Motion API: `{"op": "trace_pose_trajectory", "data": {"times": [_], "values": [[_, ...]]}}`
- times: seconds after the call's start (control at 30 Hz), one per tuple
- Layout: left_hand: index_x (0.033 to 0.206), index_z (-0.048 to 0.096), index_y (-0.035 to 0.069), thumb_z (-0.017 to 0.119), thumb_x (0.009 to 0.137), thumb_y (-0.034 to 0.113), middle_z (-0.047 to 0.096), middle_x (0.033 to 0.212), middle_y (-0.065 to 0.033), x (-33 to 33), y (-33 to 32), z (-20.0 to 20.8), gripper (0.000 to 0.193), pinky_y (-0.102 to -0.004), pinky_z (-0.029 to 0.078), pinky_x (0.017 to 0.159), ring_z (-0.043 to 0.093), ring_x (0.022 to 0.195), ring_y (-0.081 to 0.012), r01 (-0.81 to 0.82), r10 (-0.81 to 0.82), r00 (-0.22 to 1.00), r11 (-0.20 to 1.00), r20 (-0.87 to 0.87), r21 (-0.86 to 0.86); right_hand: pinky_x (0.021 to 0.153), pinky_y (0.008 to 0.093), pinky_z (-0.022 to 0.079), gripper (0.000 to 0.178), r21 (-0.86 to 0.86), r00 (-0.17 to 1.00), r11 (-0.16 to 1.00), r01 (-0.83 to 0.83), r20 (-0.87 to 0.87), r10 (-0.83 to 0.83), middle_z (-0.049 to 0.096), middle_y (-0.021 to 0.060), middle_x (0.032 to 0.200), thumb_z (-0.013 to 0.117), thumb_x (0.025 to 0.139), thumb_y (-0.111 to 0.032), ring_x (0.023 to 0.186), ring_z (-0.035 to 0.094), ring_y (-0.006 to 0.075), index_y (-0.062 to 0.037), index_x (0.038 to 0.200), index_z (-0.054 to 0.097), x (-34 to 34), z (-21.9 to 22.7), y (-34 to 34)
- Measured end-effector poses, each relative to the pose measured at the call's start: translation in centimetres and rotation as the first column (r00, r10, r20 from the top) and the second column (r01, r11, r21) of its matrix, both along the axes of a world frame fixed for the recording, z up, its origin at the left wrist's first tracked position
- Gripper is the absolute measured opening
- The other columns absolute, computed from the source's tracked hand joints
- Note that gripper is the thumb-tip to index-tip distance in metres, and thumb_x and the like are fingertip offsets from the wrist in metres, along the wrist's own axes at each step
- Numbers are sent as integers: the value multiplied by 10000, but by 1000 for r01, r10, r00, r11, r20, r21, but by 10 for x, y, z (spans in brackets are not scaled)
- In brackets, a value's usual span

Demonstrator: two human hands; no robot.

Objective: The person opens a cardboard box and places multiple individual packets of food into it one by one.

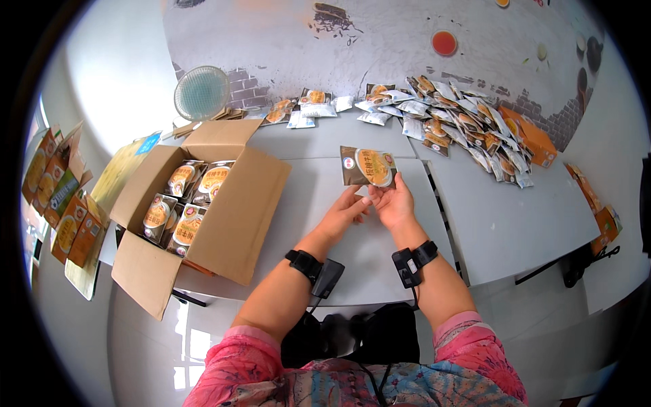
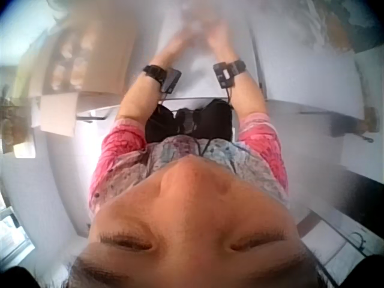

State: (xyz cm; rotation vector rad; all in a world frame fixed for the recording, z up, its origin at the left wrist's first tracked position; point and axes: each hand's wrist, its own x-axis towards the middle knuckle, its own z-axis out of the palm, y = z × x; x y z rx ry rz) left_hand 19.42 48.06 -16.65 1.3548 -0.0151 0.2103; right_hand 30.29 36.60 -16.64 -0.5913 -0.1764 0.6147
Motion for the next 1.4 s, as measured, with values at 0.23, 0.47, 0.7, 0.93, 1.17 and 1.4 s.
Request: {"op": "trace_pose_trajectory", "data": {"times": [0.23,0.47,0.7,0.93,1.17,1.4], "values": [[1250,454,69,489,933,380,520,1151,-48,9,4,-11,445,-313,421,795,484,1002,-137,-156,155,988,979,-24,-127,734,301,514,430,-79,999,996,-41,14,42,597,78,1027,378,961,-417,880,590,179,-47,1146,497,-22,10,17],[1156,518,113,609,863,341,574,1087,6,12,-15,10,382,-323,390,806,493,974,-127,-283,311,950,886,17,-368,851,295,373,405,-221,960,974,44,278,20,567,-7,1117,470,931,-393,1035,486,104,-103,1211,502,-13,3,11],[1071,533,59,588,872,190,594,962,-27,-3,-7,51,245,-229,448,676,539,815,-107,-335,405,912,659,-58,-673,920,347,355,581,-199,885,972,-124,420,199,471,32,1263,392,915,-542,1164,405,153,-80,1257,477,-35,21,9],[1070,511,62,586,876,175,562,958,-62,-44,60,109,237,-266,493,640,551,796,-156,-432,641,767,491,-22,-756,952,366,351,641,-293,877,948,-120,415,240,491,60,1260,340,911,-577,1187,424,184,-53,1252,479,-32,25,6],[1107,483,77,545,904,205,512,1026,-94,-113,154,135,248,-318,507,665,519,861,-208,-546,860,501,227,-97,-807,897,323,401,649,-274,880,946,-172,388,272,442,143,1299,339,926,-552,1153,453,204,0,1247,454,-31,22,6],[992,543,94,568,889,323,555,988,-57,-180,247,110,252,-290,508,584,561,764,-197,-661,842,301,-153,-447,-734,878,314,407,634,-263,881,948,-181,385,275,476,123,1262,370,914,-561,1105,484,190,-12,1210,483,-31,23,3]]}}
